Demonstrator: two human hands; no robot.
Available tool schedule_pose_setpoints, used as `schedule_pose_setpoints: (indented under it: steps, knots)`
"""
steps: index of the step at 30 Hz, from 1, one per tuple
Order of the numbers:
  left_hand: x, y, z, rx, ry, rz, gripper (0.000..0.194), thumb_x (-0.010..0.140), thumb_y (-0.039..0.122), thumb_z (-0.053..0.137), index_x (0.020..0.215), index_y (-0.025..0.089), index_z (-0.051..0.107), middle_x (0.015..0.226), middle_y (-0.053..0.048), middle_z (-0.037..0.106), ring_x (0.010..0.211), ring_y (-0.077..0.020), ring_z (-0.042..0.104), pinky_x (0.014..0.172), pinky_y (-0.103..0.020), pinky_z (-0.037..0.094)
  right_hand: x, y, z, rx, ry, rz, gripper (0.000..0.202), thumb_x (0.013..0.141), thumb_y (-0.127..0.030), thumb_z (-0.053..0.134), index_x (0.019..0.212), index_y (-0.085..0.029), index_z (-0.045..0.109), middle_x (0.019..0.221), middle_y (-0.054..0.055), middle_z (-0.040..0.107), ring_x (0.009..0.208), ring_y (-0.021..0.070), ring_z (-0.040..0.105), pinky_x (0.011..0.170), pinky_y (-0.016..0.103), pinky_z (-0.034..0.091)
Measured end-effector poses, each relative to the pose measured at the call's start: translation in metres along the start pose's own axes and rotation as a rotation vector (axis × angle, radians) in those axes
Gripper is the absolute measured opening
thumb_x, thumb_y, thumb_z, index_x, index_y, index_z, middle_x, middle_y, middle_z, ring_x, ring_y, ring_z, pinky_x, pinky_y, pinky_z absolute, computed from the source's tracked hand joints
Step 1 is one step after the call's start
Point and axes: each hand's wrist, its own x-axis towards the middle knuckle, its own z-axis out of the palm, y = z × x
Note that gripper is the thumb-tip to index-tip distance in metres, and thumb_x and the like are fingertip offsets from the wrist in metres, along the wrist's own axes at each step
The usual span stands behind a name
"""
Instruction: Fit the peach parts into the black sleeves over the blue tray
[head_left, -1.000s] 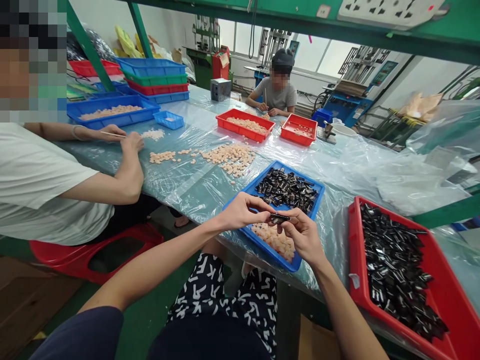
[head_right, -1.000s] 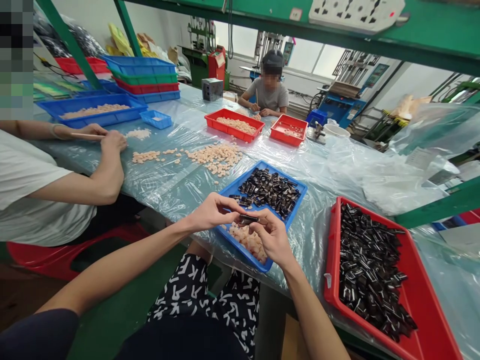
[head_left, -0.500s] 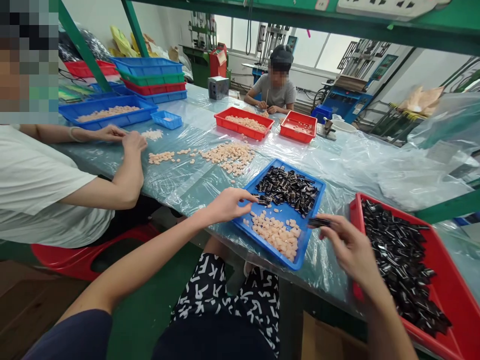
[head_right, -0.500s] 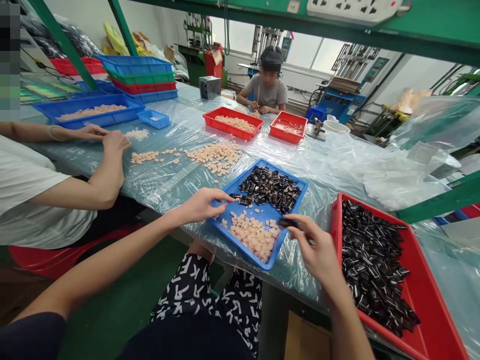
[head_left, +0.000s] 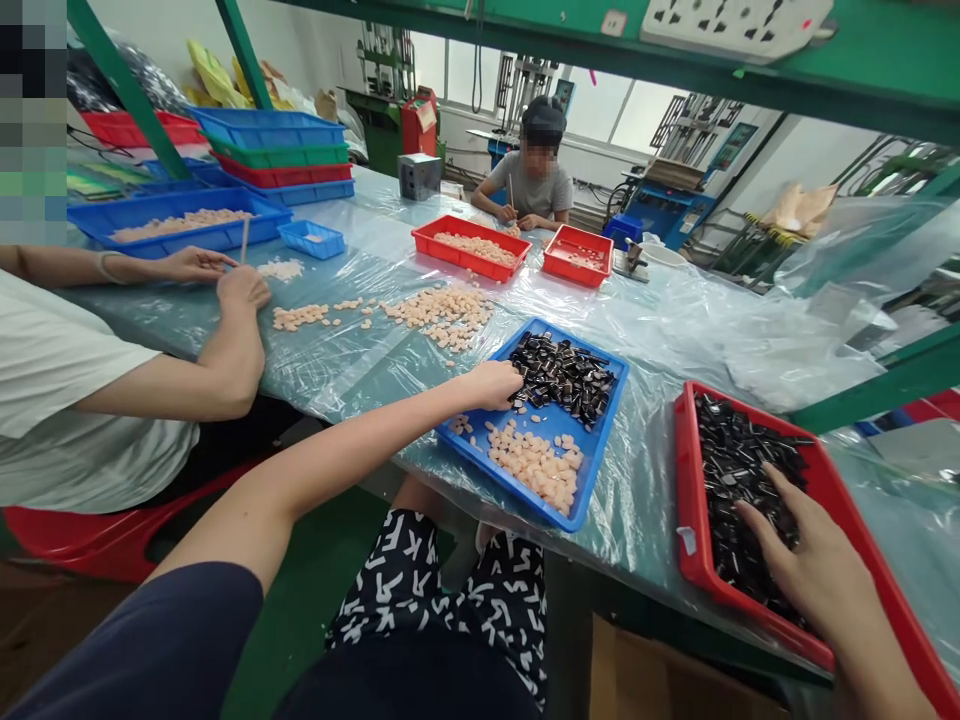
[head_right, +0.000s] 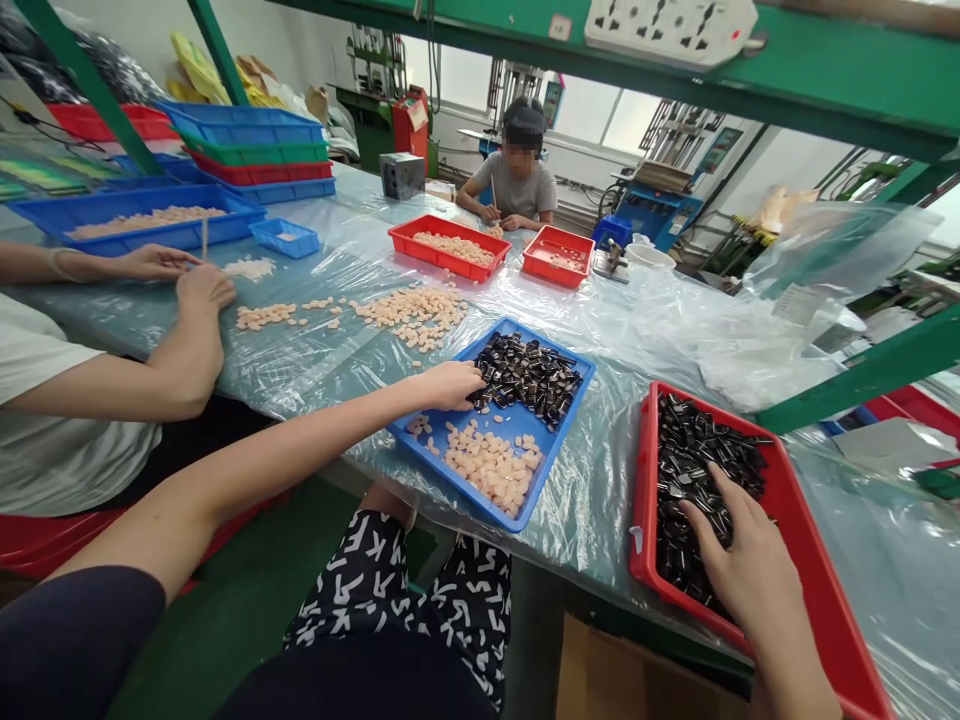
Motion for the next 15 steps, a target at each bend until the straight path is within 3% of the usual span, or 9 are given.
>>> schedule_pose_setpoints:
  steps: [3,5,10,15]
  knots:
    - [0.008,0.000,0.001,0.064,-0.029,0.008,0.021,0.080,0.017,0.062,0.093,0.008,0.074,0.096,-0.019,0.072,0.092,-0.0296,0.067,0.076,-0.032,0.048,-0.003,-0.027,-0.007,0.100,-0.010,0.046,0.066,0.087,-0.069,0.045,0.132,-0.024,0.060,0.110,0.015,0.069,0.067,0.0279,0.064,0.052,0.039,0.048]
    - [0.008,-0.002,0.002,0.036,-0.024,-0.006,0.020,0.080,0.017,0.060,0.091,0.010,0.075,0.092,-0.017,0.073,0.087,-0.0282,0.068,0.073,-0.031,0.048,-0.003,-0.045,-0.011,0.206,-0.025,0.026,0.056,0.088,-0.065,0.048,0.124,-0.025,0.064,0.108,0.012,0.070,0.060,0.0219,0.060,0.051,0.034,0.046]
    - [-0.003,-0.001,-0.001,-0.293,0.095,-0.036,0.019,0.082,0.021,0.064,0.095,0.016,0.077,0.091,-0.011,0.076,0.084,-0.0229,0.069,0.075,-0.029,0.049,-0.001,-0.093,-0.009,0.444,-0.031,-0.124,0.035,0.092,-0.051,0.054,0.111,-0.024,0.068,0.112,0.008,0.070,0.070,0.0200,0.062,0.060,0.032,0.048]
    - [-0.028,0.028,-0.022,-0.730,0.300,0.004,0.027,0.088,0.040,0.064,0.100,0.019,0.076,0.102,-0.009,0.073,0.089,-0.0192,0.067,0.077,-0.029,0.051,0.009,-0.153,0.006,0.688,-0.165,-0.125,0.028,0.095,-0.044,0.055,0.107,-0.023,0.070,0.104,0.008,0.073,0.080,0.0216,0.065,0.065,0.033,0.049]
